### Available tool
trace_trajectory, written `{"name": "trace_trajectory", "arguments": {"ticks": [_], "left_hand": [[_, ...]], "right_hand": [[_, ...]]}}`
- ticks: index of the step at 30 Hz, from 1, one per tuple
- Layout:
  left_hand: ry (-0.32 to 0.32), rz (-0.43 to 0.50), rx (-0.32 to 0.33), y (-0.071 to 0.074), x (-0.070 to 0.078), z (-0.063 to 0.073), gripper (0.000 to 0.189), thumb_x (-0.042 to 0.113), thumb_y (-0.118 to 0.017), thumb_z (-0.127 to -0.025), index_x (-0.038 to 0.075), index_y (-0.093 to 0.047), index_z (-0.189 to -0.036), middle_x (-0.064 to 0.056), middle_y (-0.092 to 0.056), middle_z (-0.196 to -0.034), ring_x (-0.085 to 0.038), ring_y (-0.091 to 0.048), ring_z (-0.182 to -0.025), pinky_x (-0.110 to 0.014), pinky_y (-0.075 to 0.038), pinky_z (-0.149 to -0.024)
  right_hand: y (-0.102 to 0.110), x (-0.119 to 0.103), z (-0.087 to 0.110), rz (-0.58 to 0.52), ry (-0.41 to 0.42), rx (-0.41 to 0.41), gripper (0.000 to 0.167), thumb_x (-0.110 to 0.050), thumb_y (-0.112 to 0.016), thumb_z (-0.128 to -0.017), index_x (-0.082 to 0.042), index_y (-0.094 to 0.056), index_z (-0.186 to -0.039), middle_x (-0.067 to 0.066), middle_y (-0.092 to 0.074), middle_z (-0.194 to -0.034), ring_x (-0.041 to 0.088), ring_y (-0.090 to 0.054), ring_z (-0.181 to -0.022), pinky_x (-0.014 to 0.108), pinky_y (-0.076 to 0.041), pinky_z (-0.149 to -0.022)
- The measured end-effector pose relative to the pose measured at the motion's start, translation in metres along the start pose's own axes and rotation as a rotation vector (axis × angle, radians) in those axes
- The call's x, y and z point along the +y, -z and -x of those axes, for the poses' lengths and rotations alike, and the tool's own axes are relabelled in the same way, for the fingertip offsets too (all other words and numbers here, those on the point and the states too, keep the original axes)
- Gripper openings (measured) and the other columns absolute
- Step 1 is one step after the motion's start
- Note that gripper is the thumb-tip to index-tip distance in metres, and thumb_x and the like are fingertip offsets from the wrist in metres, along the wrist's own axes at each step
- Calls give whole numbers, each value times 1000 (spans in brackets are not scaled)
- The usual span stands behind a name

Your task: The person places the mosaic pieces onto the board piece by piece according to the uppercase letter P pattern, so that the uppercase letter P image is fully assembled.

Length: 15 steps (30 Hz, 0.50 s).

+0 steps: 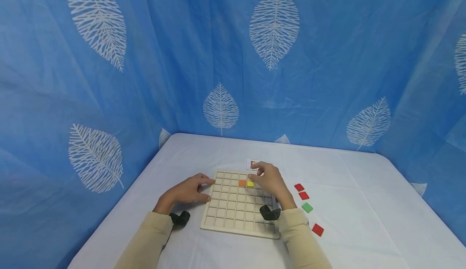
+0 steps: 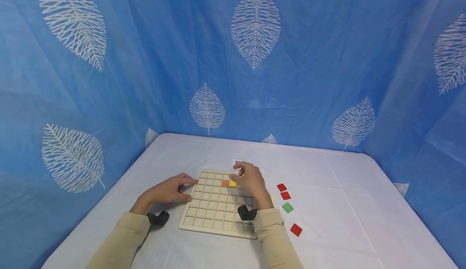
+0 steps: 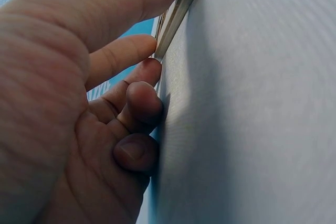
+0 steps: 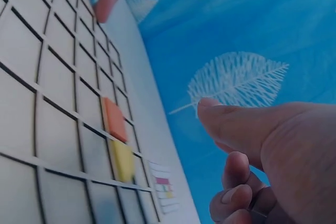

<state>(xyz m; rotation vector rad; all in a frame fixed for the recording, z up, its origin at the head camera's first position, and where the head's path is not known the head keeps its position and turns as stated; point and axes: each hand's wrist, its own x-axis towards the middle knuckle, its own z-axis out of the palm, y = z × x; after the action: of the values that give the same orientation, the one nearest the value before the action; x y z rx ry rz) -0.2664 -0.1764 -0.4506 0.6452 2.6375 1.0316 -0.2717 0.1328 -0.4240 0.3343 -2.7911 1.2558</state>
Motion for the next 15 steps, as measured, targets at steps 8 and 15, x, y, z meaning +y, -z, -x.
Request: {"name": "trace_trajectory", "arguments": {"ticks": [8,15], "left_hand": [[6,-1,3,-1,1,0,58,22,-80,-85,13,-61,-139,-4,-55,-126,-17,-47,-88,-29,-42,-73],[0,-9,1,-2,-2,-2,58,23,-80,-85,14,-61,-139,-4,-55,-127,-18,-48,-90,-31,-43,-75]], "right_hand": [[24,-9,2,20,23,24,39,-25,-74,-91,-9,-67,-126,6,-58,-89,16,-41,-59,31,-39,-56],[47,-16,10,127,43,68,38,-29,-73,-92,-13,-67,-126,6,-59,-92,17,-48,-66,31,-40,-57]]}}
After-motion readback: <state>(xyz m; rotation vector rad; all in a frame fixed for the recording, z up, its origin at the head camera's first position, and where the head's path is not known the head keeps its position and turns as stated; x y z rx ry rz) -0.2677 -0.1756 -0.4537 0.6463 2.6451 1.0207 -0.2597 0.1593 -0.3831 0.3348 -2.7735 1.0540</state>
